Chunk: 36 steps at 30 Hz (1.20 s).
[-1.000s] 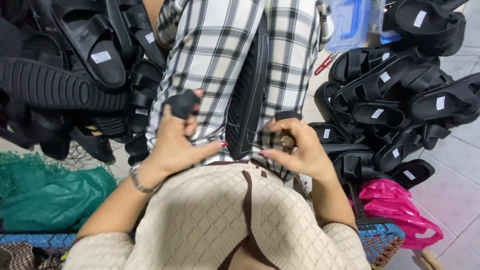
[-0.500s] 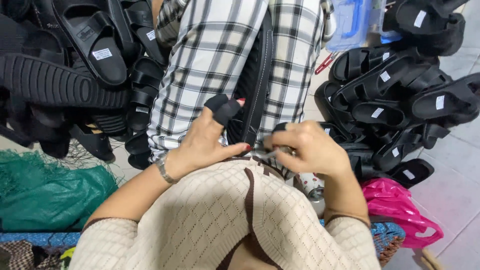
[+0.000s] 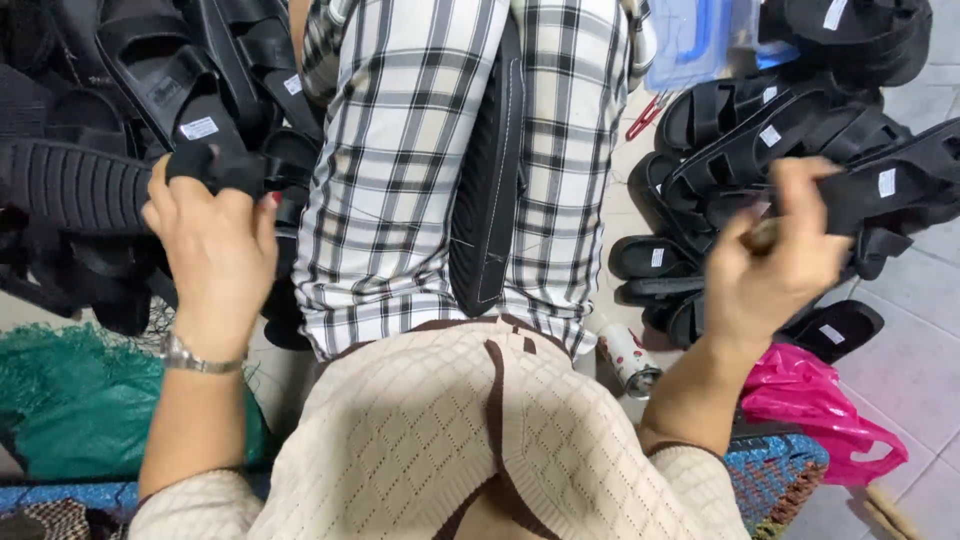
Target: Hand-sewing the sole of a black sandal while sitting on the floor among many other shoes.
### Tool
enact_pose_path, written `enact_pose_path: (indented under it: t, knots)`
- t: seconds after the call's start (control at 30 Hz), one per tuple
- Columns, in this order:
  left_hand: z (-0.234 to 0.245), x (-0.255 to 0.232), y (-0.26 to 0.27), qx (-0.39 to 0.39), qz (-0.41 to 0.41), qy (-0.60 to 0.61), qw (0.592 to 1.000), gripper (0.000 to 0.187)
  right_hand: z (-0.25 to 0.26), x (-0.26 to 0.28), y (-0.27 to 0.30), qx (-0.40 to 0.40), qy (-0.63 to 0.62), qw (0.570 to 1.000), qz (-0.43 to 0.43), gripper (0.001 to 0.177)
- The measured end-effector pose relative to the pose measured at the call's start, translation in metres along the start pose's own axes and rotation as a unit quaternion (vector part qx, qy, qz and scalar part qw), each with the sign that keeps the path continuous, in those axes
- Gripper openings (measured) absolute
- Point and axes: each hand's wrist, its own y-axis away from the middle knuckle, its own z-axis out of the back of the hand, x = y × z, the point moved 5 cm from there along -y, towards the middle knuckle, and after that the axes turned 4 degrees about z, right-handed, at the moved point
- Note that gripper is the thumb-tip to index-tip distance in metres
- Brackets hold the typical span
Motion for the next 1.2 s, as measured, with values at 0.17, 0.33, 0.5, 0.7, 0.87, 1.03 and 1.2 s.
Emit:
enact_pose_path:
  t: [0.17, 0.33, 0.5, 0.7, 0.87, 1.03, 1.2]
  knots:
    - [-0.002, -0.116, 0.015, 0.075, -0.179, 0.369, 0.909, 0.037, -0.069, 0.071, 0.041, 0.291, -0.320, 0.895, 0.112, 0.077]
    - [0.003, -0.118, 0.020, 0.388, -0.095, 0.527, 0.750, 0.035, -0.082, 0.084, 0.045, 0.334, -0.514, 0.789, 0.047, 0.013]
    - [-0.014, -0.124, 0.015, 0.210, -0.164, 0.644, 0.717, 0.045, -0.115, 0.093, 0.062, 0.253, -0.861, 0.398, -0.188, 0.011]
    - [-0.028, -0.109, 0.057, 0.030, -0.256, 0.345, 0.903, 0.056, -0.111, 0.094, 0.051, 0.195, -0.656, 0.710, -0.164, 0.011]
    - [-0.039, -0.090, 0.073, 0.246, -0.145, 0.534, 0.796, 0.042, -0.123, 0.075, 0.063, 0.253, -0.678, 0.644, -0.246, 0.004]
    - [-0.073, 0.055, 0.036, 0.290, 0.094, 0.232, 0.924, 0.045, -0.055, 0.030, 0.019, 0.307, -0.293, 0.906, 0.007, 0.049]
    - [0.033, -0.034, -0.040, -0.012, -0.043, 0.158, 0.986, 0.067, -0.066, 0.070, 0.046, 0.415, -0.186, 0.848, 0.270, 0.052]
